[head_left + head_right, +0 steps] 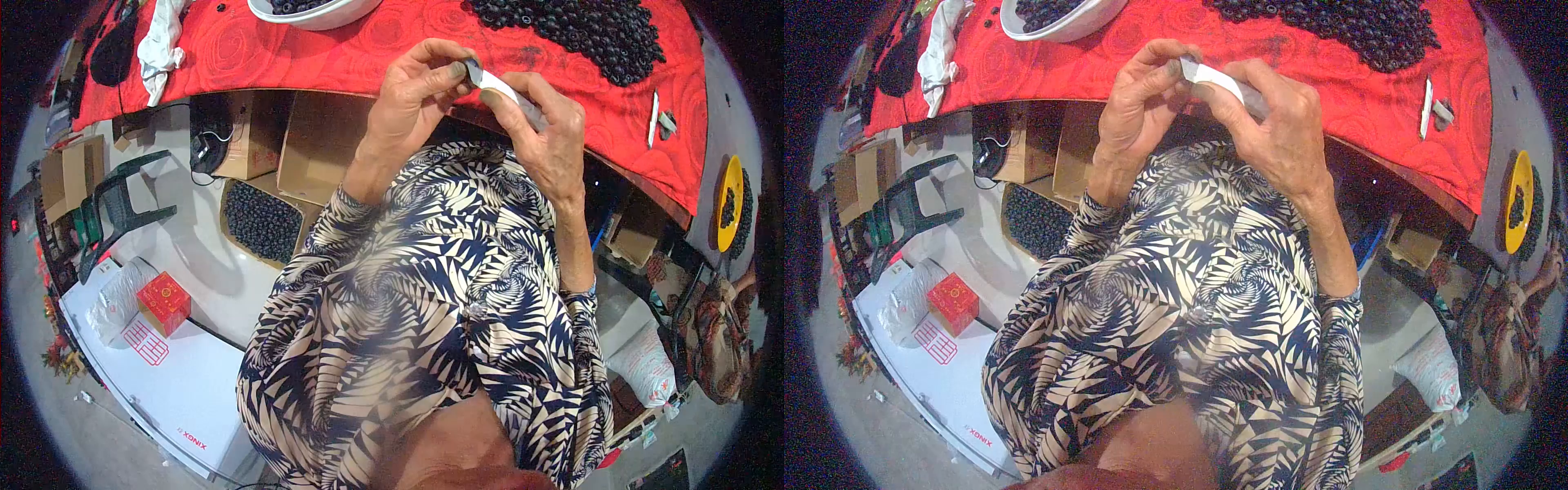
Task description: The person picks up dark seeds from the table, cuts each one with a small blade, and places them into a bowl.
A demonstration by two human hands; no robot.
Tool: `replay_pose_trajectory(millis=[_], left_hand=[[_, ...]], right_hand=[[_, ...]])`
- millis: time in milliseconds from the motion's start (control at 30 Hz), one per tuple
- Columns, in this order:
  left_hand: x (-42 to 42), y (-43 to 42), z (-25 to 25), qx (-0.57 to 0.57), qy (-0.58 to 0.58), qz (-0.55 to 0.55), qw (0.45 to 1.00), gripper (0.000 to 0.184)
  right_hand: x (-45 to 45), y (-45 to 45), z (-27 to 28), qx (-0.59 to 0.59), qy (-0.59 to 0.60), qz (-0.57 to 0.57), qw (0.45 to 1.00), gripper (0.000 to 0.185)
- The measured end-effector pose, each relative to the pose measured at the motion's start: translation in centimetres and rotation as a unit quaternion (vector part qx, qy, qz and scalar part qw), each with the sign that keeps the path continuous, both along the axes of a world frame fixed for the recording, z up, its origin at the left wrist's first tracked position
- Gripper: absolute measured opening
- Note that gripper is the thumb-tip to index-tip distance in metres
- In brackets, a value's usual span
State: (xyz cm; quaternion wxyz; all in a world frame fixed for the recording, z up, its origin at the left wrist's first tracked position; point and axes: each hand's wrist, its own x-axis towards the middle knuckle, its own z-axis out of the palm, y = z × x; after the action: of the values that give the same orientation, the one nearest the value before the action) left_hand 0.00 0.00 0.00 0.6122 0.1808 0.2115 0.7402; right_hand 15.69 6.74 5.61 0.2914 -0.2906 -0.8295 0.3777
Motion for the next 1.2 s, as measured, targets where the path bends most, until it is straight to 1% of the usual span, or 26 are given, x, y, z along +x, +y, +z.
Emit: replay_pose_trajectory(millis=[67, 167, 367, 567, 667, 867, 967, 1067, 1200], left_hand=[[0.09, -0.04, 0.08, 0.000, 0.015, 0.011, 1.000, 0.016], [0.26, -0.29, 0.17, 0.000, 0.017, 0.012, 1.000, 0.016], [0.29, -0.39, -0.02, -0.011, 0.011, 0.015, 1.000, 0.015], [0.18, -0.34, 0.26, -0.016, -0.021, -0.009, 1.000, 0.015], [0.37, -0.17, -0.09, -0.005, -0.011, 0.004, 1.000, 0.016], [0.18, -0.32, -0.20, -0.007, -0.015, -0.005, 1.000, 0.016], [0.59, -0.08, 0.13, -0.019, -0.003, 0.022, 1.000, 0.016], [0.56, -0.05, 0.07, -0.024, -0.019, 0.023, 0.999, 0.015], [0.45, -0.14, -0.14, -0.031, -0.035, 0.025, 0.999, 0.015]], right_hand=[[-0.05, -0.11, -0.09, -0.003, 0.022, -0.001, 1.000, 0.018], [0.03, -0.26, 0.32, -0.020, 0.002, -0.003, 1.000, 0.018], [-0.01, -0.10, 0.25, -0.016, -0.008, 0.000, 1.000, 0.018], [0.00, -0.16, 0.43, -0.004, -0.002, -0.023, 1.000, 0.018], [0.09, 0.01, 0.20, -0.011, 0.001, -0.022, 1.000, 0.017], [0.04, 0.03, 0.26, 0.004, -0.003, -0.025, 1.000, 0.017], [0.11, 0.32, -0.39, -0.034, 0.022, -0.052, 0.998, 0.017], [0.17, 0.24, -0.30, -0.044, 0.030, -0.053, 0.997, 0.017], [0.06, -0.05, 0.29, -0.026, 0.005, -0.017, 0.999, 0.017]])
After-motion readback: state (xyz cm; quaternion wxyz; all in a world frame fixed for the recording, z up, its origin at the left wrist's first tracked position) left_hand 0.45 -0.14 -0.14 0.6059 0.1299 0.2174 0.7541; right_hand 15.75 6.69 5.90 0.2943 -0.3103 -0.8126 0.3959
